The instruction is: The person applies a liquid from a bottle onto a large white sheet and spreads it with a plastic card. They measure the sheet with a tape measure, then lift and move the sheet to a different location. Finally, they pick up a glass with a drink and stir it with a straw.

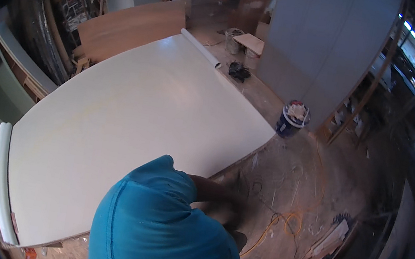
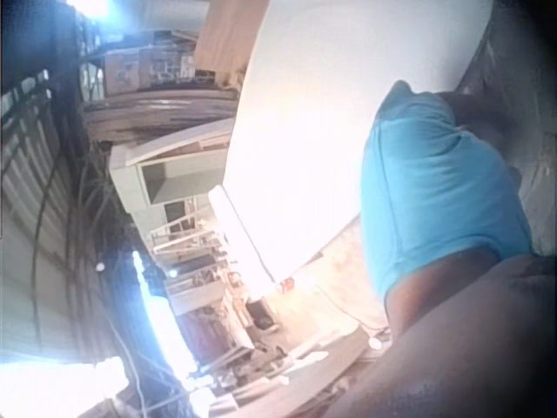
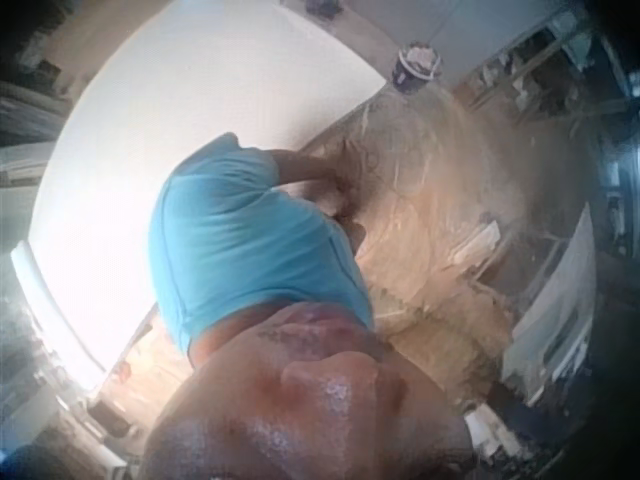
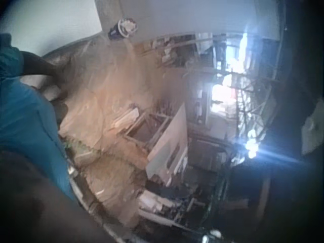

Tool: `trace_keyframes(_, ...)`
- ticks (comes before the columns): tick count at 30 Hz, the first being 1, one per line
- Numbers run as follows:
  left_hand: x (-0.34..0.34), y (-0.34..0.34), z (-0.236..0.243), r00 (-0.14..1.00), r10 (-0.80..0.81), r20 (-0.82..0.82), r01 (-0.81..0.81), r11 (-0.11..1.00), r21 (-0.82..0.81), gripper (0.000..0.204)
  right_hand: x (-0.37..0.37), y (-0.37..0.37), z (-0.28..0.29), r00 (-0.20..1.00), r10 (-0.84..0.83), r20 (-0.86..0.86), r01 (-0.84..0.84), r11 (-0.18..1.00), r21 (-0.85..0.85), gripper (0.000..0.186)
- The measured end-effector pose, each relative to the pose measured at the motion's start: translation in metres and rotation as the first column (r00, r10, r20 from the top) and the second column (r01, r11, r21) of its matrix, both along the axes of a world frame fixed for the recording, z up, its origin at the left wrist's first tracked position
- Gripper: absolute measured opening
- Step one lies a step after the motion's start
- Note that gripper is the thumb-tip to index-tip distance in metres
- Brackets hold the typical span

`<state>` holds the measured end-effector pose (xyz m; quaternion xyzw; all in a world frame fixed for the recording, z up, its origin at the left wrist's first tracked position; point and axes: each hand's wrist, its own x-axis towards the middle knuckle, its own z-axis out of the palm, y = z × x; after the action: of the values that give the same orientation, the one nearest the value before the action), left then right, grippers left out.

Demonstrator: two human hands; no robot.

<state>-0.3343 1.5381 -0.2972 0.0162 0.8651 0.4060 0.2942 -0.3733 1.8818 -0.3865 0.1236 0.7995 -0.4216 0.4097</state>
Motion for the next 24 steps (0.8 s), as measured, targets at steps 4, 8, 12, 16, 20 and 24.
trace_keyframes(4, -0.106, -0.053, -0.009, 0.995, 0.096, -0.033, -0.095, 0.995, 0.022, 0.063, -0.11, -0.062, -0.007, 0.999, 0.053, -0.004, -0.053, 0.999, -0.007, 0.044)
trace_keyframes(8, -0.176, -0.107, -0.053, 0.986, 0.159, 0.058, -0.158, 0.987, -0.031, 0.06, -0.244, -0.114, -0.013, 0.994, 0.103, -0.021, -0.103, 0.995, -0.015, 0.041)
trace_keyframes(12, -0.225, -0.142, -0.059, 0.968, 0.145, 0.206, -0.132, 0.988, -0.074, 0.057, -0.389, -0.147, 0.005, 0.997, 0.064, -0.044, -0.063, 0.998, 0.005, 0.039)
trace_keyframes(16, -0.302, -0.18, -0.038, 0.953, 0.217, 0.209, -0.211, 0.976, -0.049, 0.054, -0.553, -0.194, 0.027, 0.988, 0.027, -0.154, -0.033, 0.999, -0.037, 0.037)
trace_keyframes(20, -0.356, -0.232, -0.033, 0.935, 0.288, 0.208, -0.286, 0.958, -0.04, 0.051, -0.707, -0.309, 0.051, 0.95, 0.075, -0.302, -0.146, 0.965, -0.22, 0.035)
trace_keyframes(24, -0.383, -0.306, -0.046, 0.877, 0.374, 0.301, -0.367, 0.927, -0.083, 0.048, -0.741, -0.476, 0.061, 0.927, 0.281, -0.247, -0.344, 0.9, -0.267, 0.019)
